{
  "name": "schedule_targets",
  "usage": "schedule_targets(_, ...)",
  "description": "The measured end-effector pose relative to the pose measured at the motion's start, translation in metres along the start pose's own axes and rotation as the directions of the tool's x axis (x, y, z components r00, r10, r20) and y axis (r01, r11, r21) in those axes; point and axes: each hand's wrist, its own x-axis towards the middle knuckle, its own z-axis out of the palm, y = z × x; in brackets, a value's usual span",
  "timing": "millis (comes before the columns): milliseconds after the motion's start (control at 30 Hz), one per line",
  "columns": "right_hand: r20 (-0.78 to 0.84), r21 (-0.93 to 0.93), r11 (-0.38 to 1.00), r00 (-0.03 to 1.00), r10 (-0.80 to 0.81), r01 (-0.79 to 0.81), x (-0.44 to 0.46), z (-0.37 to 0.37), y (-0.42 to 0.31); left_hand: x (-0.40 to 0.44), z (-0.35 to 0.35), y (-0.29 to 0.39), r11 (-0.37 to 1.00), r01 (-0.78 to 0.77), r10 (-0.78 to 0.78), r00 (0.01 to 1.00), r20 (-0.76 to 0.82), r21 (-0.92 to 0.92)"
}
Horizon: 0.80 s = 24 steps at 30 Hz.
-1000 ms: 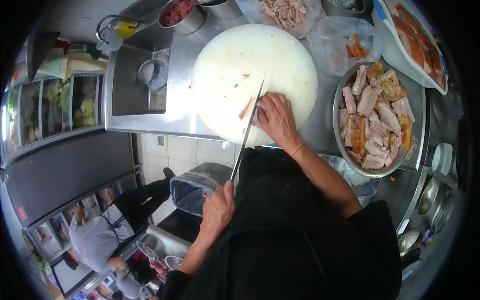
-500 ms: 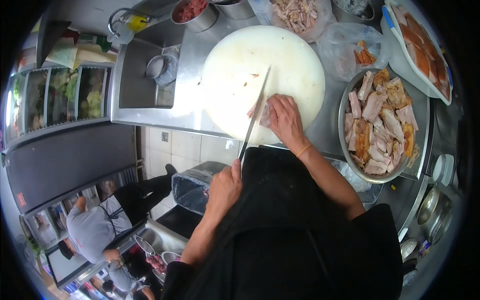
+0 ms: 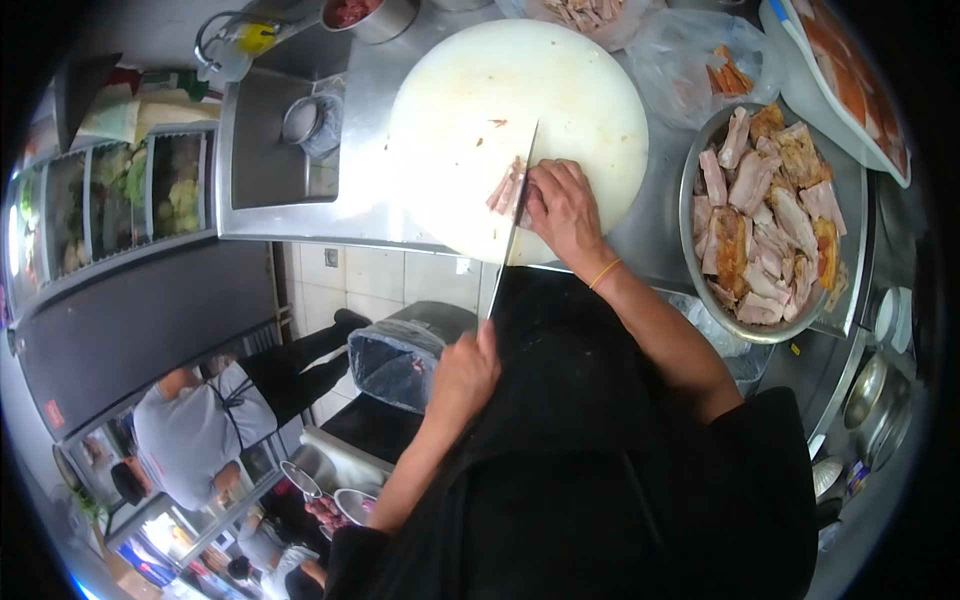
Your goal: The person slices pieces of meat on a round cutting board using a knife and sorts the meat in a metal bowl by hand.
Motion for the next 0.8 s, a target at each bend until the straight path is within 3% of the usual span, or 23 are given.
schedule_targets(233, -0.085, 0.026, 1.0, 0.996, 0.018, -0.016, -0.002, -0.001, 0.004, -0.002, -0.017, 0.01, 0.989, -0.097, 0.082, 0.988, -0.13, -0.108)
schedule_targets(467, -0.087, 0.069, 0.997, 0.996, 0.022, -0.016, -0.002, 0.001, 0.005, -0.058, -0.027, 0.003, 0.996, 0.083, -0.083, 0.996, 0.017, 0.023)
schedule_targets(600, -0.081, 0.063, 0.998, 0.997, -0.01, 0.015, 0.002, 0.0, 0.005, -0.056, -0.016, -0.008, 0.996, 0.089, -0.09, 0.992, 0.085, 0.019)
schedule_targets(800, -0.002, 0.065, 0.998, 1.0, 0.01, -0.009, 0.005, 0.001, 0.011, 0.008, 0.005, 0.008, 0.999, -0.013, 0.011, 0.998, -0.056, -0.038)
